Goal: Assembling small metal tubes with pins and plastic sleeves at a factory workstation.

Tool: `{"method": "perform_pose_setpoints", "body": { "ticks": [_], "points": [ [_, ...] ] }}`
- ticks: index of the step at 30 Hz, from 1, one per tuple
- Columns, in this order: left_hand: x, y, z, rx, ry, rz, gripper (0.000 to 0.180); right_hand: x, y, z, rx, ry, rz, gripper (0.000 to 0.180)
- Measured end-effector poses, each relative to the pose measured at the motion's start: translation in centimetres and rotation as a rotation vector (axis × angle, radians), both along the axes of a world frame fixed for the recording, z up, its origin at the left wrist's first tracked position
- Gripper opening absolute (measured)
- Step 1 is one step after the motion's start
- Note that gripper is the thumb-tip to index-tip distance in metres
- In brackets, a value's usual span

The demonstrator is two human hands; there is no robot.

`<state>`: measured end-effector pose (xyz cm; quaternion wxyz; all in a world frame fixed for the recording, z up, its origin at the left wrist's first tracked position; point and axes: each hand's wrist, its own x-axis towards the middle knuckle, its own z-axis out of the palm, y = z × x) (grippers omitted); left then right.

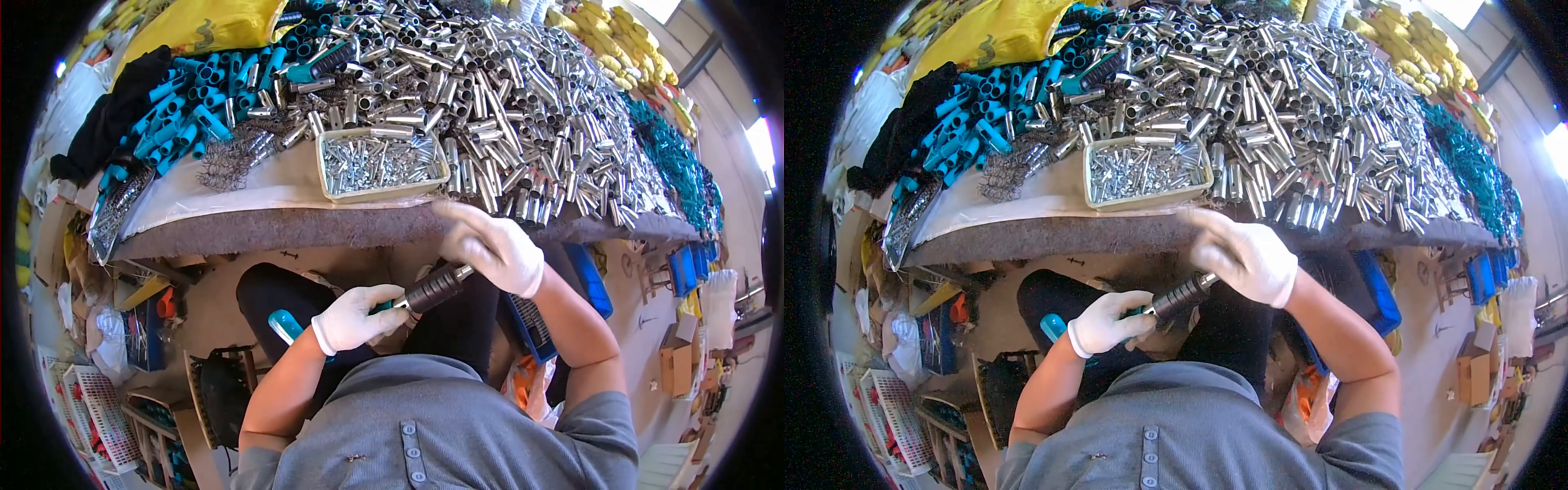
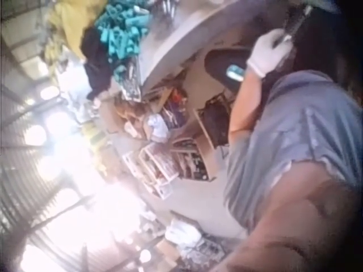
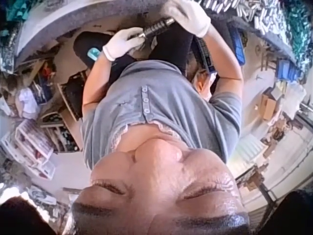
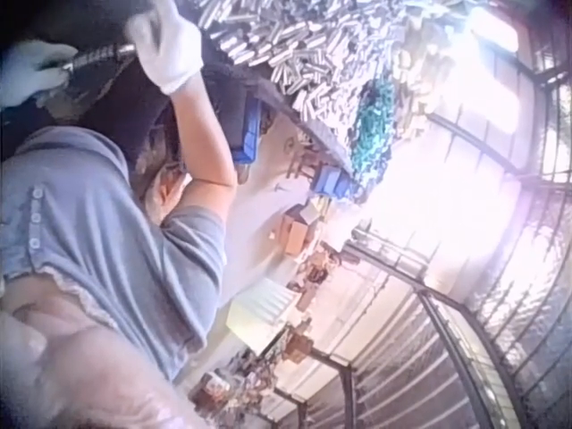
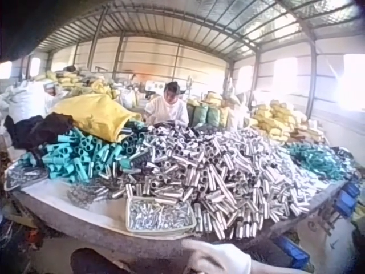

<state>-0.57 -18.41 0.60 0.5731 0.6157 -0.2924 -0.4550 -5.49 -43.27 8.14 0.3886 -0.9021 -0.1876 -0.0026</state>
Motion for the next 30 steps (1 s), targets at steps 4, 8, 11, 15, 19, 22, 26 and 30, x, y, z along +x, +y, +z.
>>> {"method": "perform_pose_setpoints", "body": {
  "ticks": [4,8,11,15,19,22,26,30],
  "points": [
    [0.0,0.2,-0.1,-0.047,0.029,-0.010,0.023,0.2,-0.1,-0.9,0.282,0.347,0.196,0.090],
    [0.4,0.0,0.2,-0.163,0.377,-0.052,0.031,-0.3,3.2,-4.8,1.039,0.249,0.189,0.090],
    [-0.3,-0.6,-0.4,-0.208,0.415,-0.102,0.031,0.1,6.8,-6.9,1.587,0.300,0.358,0.023],
    [-0.4,-0.7,-0.7,0.014,-0.515,0.199,0.032,0.7,10.2,-6.2,1.396,0.113,-0.538,0.008],
    [-1.2,0.3,-0.9,-0.352,-0.092,0.577,0.030,-1.6,10.3,-8.2,1.042,0.277,0.000,0.091],
    [1.2,2.0,0.7,-0.912,0.116,0.771,0.048,-4.4,9.5,-7.6,0.361,0.528,0.168,0.085],
    [4.7,6.8,-0.3,-0.791,0.330,1.224,0.020,-6.8,6.2,-7.0,0.475,0.171,-0.069,0.050],
    [4.9,3.9,-3.9,-0.875,0.805,1.365,0.013,-4.6,8.3,-7.4,0.449,0.294,-0.200,0.048]
  ]
}}
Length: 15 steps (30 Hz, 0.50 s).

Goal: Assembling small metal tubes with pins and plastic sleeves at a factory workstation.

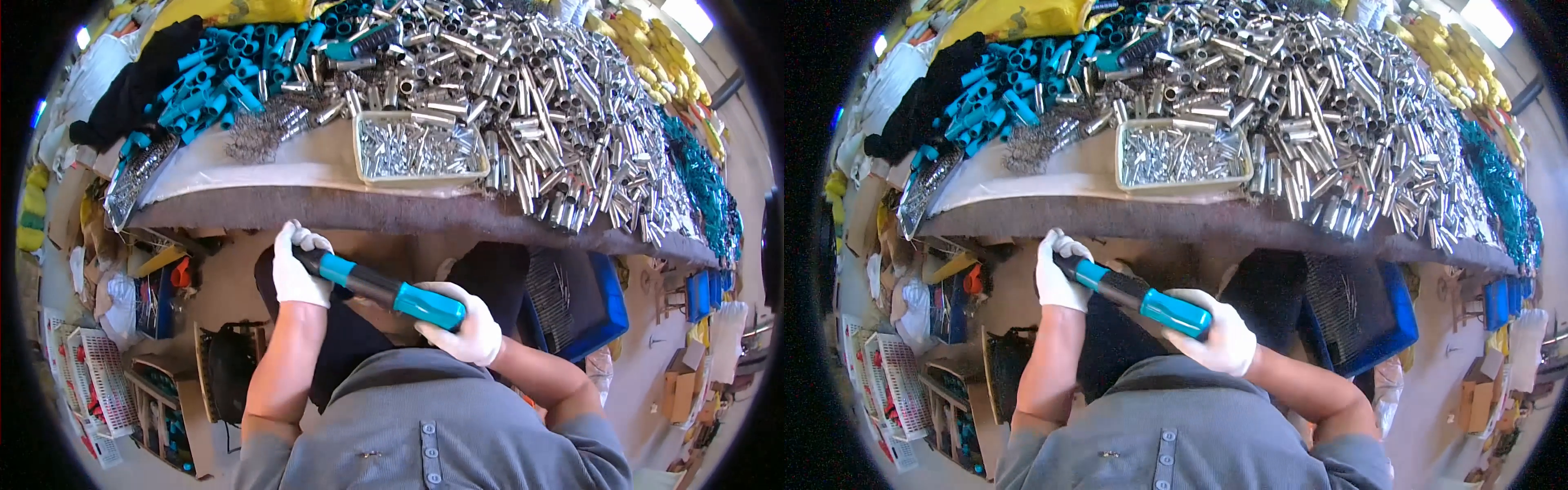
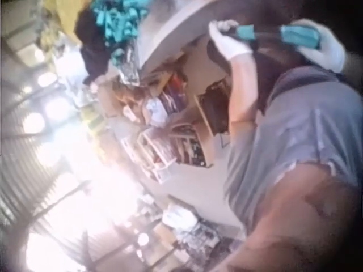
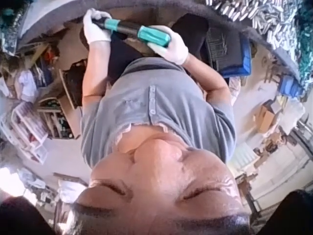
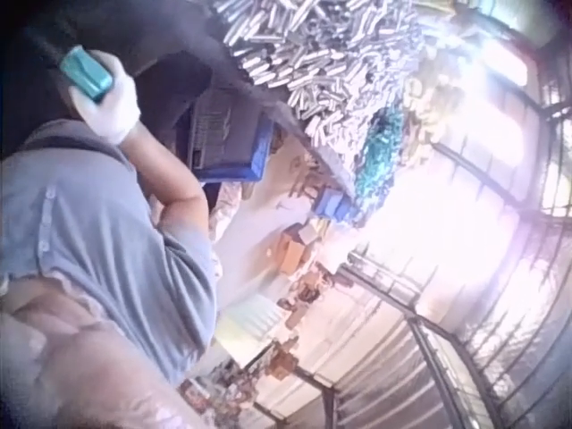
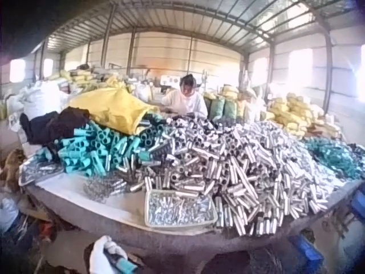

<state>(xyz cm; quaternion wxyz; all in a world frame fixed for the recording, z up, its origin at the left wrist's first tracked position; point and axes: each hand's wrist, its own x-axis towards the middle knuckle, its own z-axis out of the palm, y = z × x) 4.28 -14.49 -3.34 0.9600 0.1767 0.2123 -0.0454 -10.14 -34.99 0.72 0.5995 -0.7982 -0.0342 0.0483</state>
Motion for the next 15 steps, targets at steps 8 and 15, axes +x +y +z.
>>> {"method": "perform_pose_setpoints", "body": {
  "ticks": [8,15],
  "points": [
    [1.0,-2.5,-16.9,0.289,0.404,-0.143,0.021,0.4,-2.1,-4.6,-0.276,0.246,-0.088,0.045],
    [-7.9,-15.3,-32.1,0.969,0.665,-1.049,0.037,-2.1,-4.2,-11.3,-0.960,0.319,0.261,0.046]
  ]
}}
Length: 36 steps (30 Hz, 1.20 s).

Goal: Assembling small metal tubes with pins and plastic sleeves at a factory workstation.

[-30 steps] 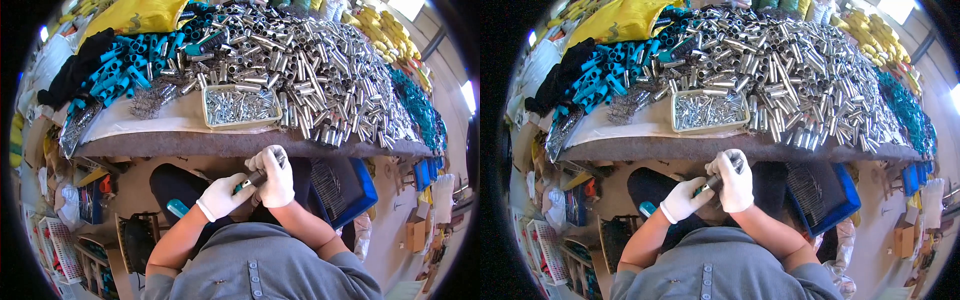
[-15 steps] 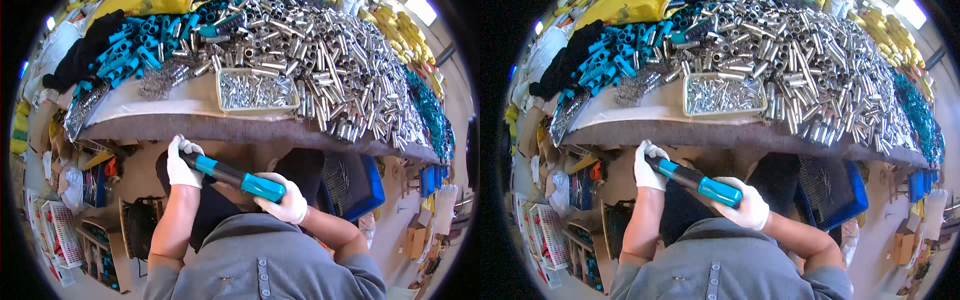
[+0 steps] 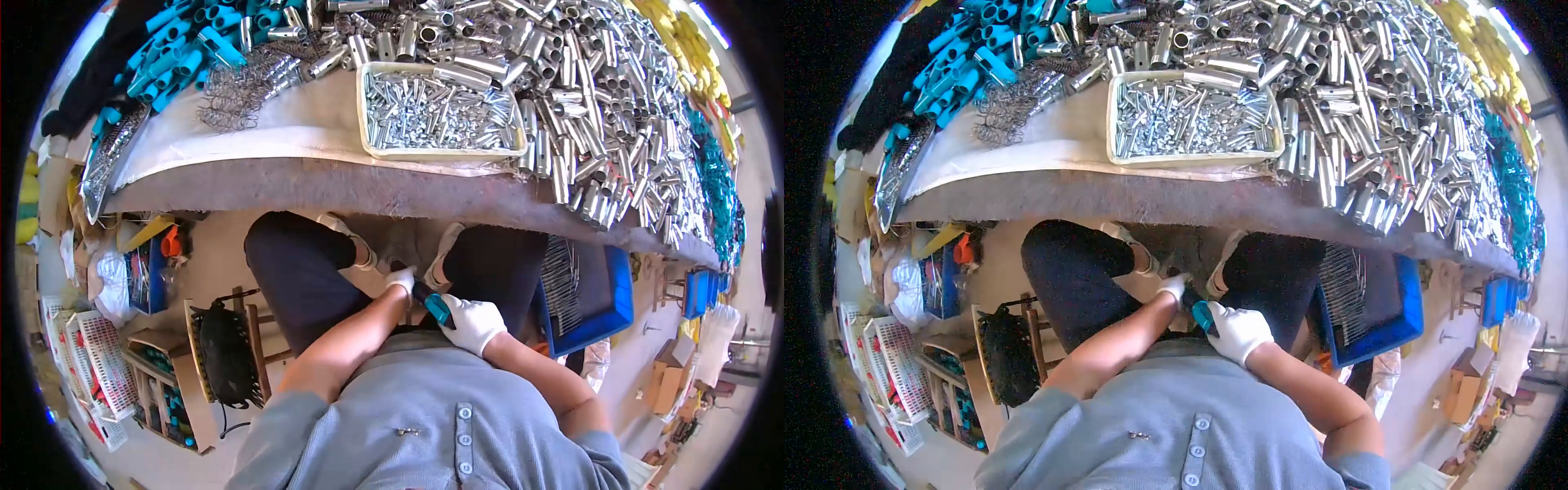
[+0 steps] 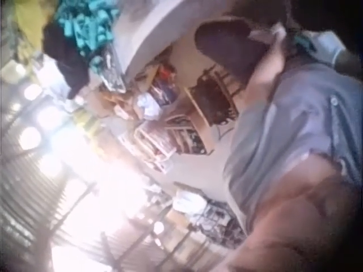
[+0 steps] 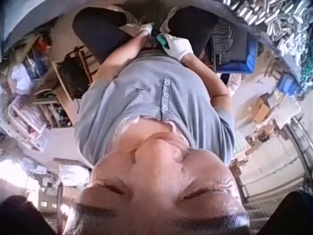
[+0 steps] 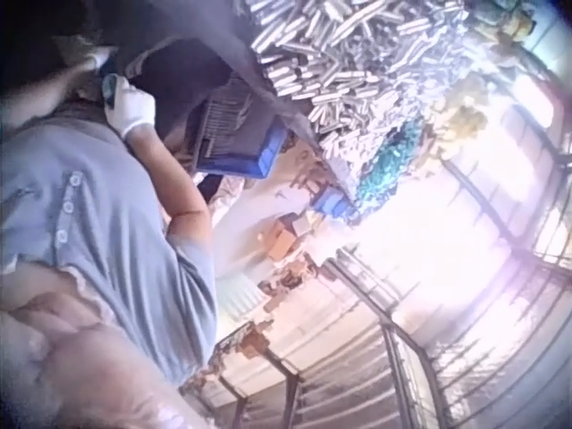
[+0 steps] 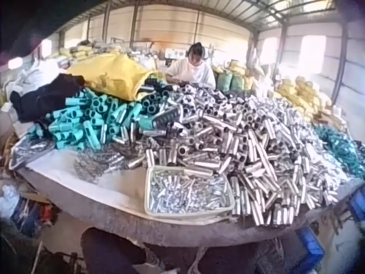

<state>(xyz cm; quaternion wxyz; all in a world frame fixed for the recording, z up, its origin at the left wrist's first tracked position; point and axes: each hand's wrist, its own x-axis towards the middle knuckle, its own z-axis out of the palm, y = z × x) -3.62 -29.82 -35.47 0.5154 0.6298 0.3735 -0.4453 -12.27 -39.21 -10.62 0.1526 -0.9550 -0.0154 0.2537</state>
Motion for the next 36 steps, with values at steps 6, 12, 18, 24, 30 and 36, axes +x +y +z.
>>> {"method": "perform_pose_setpoints", "body": {
  "ticks": [6,12,18,24,30,36],
  "points": [
    [-0.6,0.9,-5.2,0.010,0.068,0.079,0.043,2.0,0.7,-2.2,-0.006,0.070,0.068,0.046],
    [0.5,2.5,-7.4,0.134,0.008,-0.117,0.046,4.4,1.8,-2.7,-0.028,0.126,0.101,0.050],
    [-0.2,1.5,-6.7,-0.049,-0.066,0.144,0.040,4.9,0.7,-2.2,0.015,0.145,0.077,0.048],
    [0.8,2.0,-10.4,-0.044,-0.014,0.132,0.047,6.5,1.4,-3.0,0.048,0.108,0.038,0.031],
    [7.9,5.3,-5.7,-0.244,-0.824,-0.271,0.046,15.1,4.1,-4.3,-0.100,0.208,0.048,0.035],
    [8.9,2.6,18.0,-0.011,-0.633,-0.992,0.059,11.1,0.8,-2.2,0.011,0.366,0.022,0.048]
  ]
}}
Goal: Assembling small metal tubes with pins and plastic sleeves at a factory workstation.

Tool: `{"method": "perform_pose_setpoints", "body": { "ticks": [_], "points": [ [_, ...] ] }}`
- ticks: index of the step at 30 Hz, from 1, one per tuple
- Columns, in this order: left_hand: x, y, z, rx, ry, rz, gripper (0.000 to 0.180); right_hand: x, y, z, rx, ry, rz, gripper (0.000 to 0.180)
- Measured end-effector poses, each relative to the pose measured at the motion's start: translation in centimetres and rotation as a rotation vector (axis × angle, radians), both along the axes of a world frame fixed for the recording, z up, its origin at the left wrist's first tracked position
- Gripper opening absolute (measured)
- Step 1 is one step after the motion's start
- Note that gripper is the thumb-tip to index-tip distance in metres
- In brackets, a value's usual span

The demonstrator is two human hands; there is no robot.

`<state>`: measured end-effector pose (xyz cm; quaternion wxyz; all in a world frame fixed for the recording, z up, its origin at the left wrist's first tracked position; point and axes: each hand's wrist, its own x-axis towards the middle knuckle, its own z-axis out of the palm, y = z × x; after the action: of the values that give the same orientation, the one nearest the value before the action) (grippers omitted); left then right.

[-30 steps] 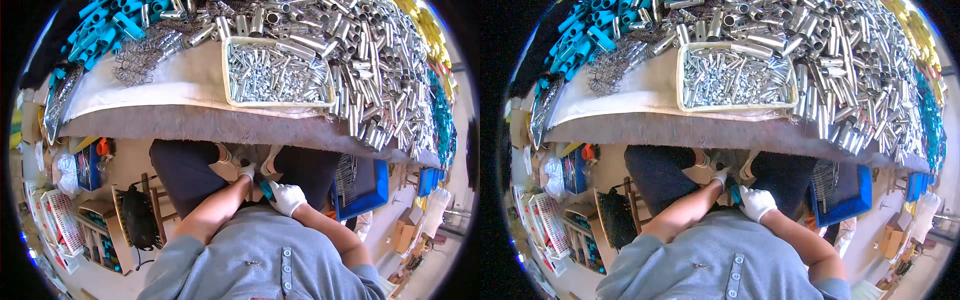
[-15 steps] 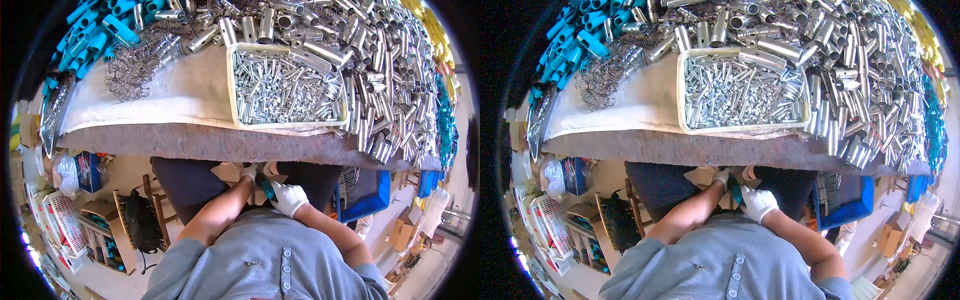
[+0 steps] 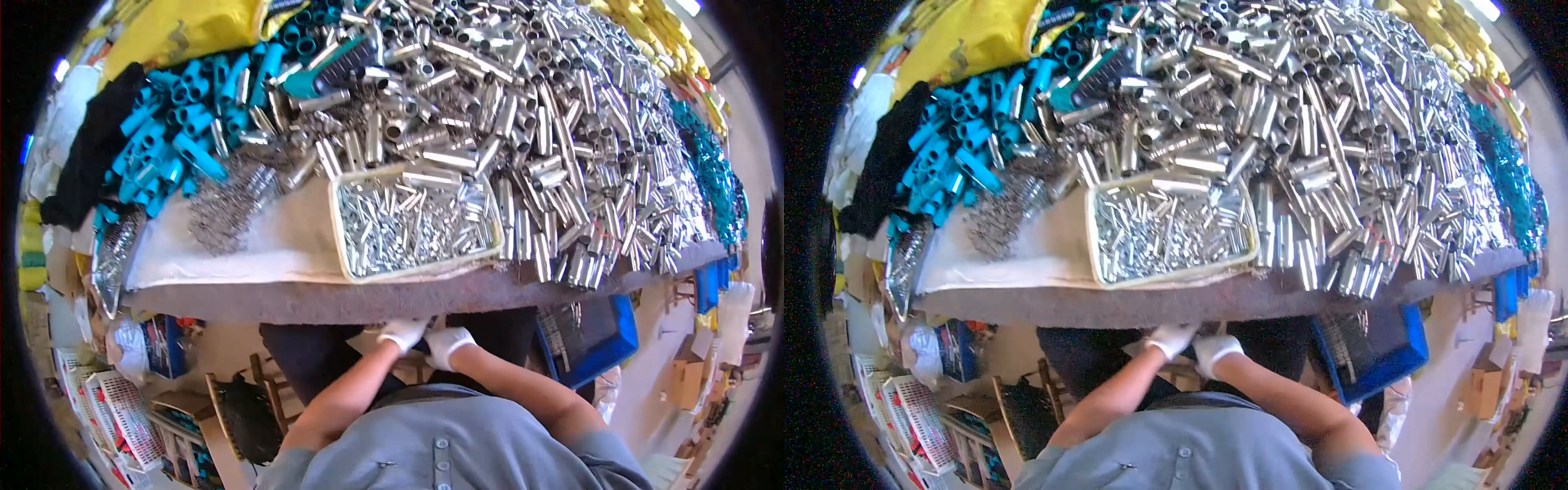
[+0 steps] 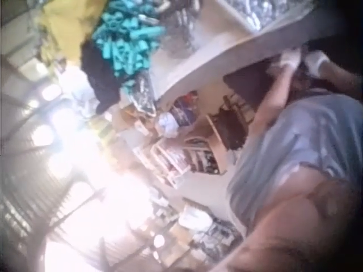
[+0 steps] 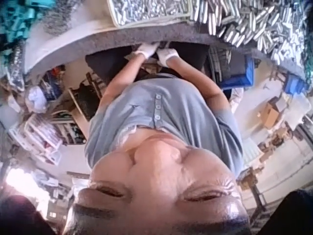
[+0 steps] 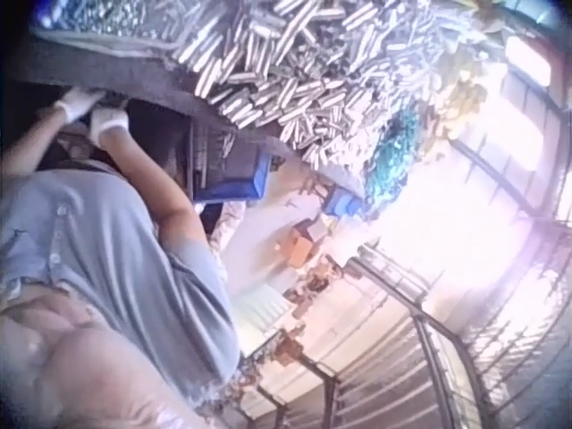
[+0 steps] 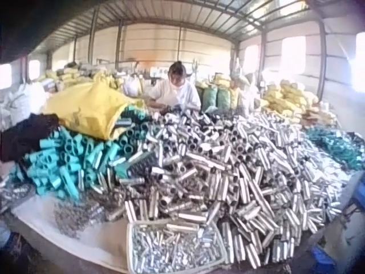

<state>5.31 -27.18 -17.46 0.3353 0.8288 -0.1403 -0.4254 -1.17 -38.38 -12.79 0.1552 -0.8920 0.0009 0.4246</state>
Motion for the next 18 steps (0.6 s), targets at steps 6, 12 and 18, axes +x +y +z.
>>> {"method": "perform_pose_setpoints", "body": {
  "ticks": [6,12,18],
  "points": [
    [-4.8,-0.6,-10.7,0.082,-0.467,0.201,0.038,-2.6,0.8,-7.6,0.075,-0.032,-0.125,0.047],
    [-1.2,-0.4,-7.6,0.226,-0.420,-0.063,0.044,0.5,0.4,-5.0,0.003,-0.125,-0.061,0.037],
    [-3.0,0.1,-6.2,-0.013,-0.406,0.254,0.043,1.9,-0.9,-3.3,0.017,-0.032,0.015,0.033]
  ]
}}
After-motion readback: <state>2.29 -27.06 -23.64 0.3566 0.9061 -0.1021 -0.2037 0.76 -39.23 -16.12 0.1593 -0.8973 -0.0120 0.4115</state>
